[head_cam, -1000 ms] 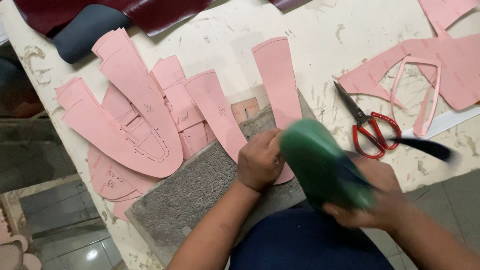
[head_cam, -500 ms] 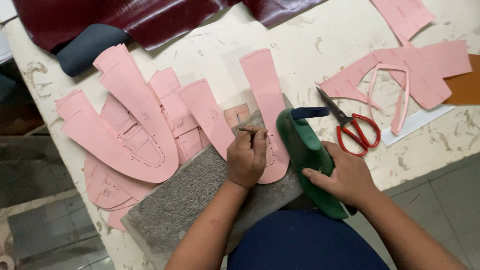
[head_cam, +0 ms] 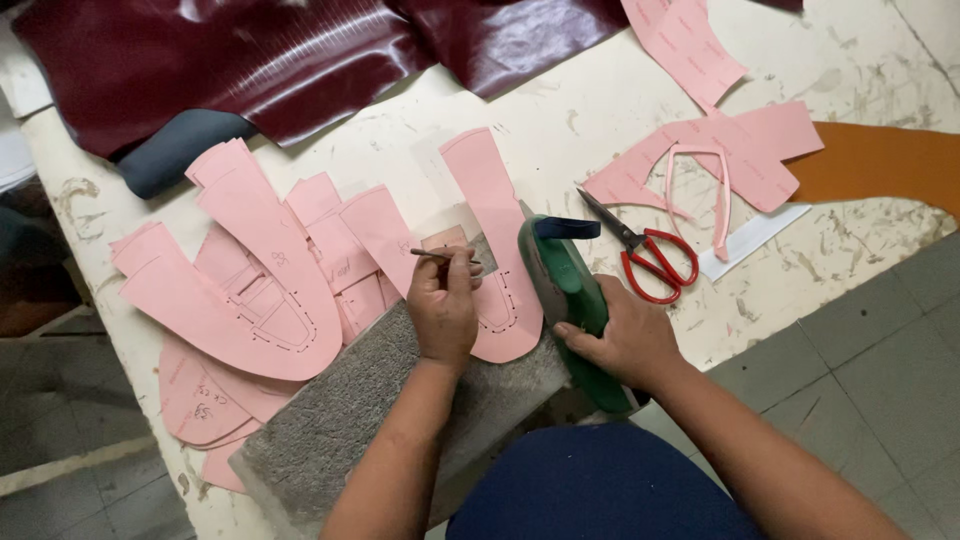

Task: The person traces dotted outline markings on pink shoe pattern pieces with a pen while holding a green shoe last against the paper, then cuts along the marked lines with red-handled shears, briefly walking to another table to pick up the shears before returning to cut.

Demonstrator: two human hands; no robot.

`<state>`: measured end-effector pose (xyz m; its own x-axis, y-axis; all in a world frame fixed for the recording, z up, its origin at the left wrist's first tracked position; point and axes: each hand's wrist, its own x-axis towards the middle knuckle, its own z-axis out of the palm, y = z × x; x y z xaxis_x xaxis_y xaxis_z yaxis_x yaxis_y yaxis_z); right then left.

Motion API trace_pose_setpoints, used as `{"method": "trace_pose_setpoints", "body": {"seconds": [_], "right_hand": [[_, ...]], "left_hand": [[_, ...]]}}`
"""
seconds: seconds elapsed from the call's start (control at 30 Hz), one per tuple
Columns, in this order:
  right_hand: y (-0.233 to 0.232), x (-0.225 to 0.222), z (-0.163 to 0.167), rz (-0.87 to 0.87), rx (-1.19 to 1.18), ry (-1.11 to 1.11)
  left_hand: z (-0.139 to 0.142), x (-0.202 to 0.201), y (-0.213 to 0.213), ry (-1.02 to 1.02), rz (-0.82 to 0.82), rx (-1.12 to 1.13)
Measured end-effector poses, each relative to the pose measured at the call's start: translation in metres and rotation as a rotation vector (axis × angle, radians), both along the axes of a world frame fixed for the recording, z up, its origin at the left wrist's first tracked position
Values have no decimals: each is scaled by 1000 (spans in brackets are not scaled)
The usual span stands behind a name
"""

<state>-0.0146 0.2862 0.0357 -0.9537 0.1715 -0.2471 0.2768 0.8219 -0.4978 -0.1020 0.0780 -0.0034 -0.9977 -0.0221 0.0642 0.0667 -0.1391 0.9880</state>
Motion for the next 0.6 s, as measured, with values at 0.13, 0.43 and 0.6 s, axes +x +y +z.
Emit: {"method": "trace_pose_setpoints", "body": {"seconds": [0.13,0.43,0.6], "right_hand": [[3,4,-6,-41,-12,20],[15,3,-23,-35,59,41],[21,2,-31,-52,64,54]], "left_hand": [[4,12,-20,46,279,-388],[-21,31,-65,125,383,-919],[-29,23,-64,90,385,-748]]}}
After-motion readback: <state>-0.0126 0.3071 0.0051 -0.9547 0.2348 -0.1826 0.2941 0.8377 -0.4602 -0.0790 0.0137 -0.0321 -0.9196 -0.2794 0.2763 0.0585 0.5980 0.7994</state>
